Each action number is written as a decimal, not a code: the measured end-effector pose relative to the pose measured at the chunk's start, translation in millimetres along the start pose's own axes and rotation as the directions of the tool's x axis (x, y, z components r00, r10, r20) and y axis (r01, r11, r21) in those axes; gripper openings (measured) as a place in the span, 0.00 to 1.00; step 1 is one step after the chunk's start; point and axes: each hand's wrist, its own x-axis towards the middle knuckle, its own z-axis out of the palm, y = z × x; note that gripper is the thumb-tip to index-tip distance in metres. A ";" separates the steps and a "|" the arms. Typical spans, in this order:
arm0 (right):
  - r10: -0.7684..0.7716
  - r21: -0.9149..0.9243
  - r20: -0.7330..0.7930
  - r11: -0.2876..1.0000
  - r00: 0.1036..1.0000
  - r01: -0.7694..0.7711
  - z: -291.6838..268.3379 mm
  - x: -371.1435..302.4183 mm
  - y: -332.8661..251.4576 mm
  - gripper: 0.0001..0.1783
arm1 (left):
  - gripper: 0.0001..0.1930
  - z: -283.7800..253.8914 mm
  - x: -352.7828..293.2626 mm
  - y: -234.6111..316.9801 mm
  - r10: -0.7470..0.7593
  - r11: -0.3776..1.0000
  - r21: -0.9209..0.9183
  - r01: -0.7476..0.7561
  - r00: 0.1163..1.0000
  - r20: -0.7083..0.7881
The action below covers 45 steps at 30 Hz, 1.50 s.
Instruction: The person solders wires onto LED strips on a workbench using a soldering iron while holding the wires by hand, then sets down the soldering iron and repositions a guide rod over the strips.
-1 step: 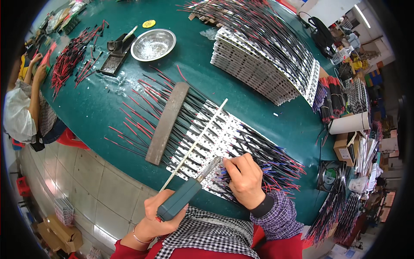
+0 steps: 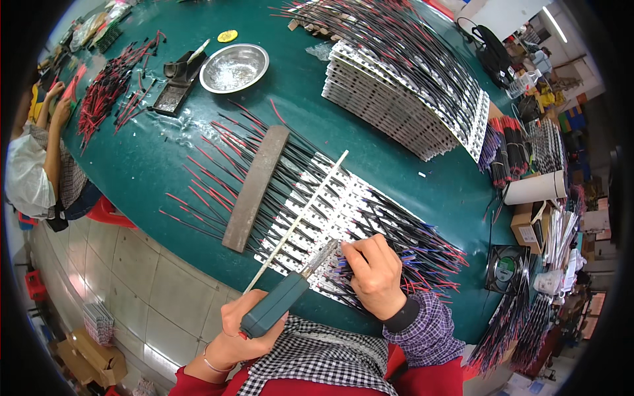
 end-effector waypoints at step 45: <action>-0.018 -0.049 0.091 0.999 0.996 0.023 -14.8 -10.6 -10.2 0.27 | 0.14 -7.7 -19.8 2.1 -0.032 0.999 0.009 0.033 0.998 -0.051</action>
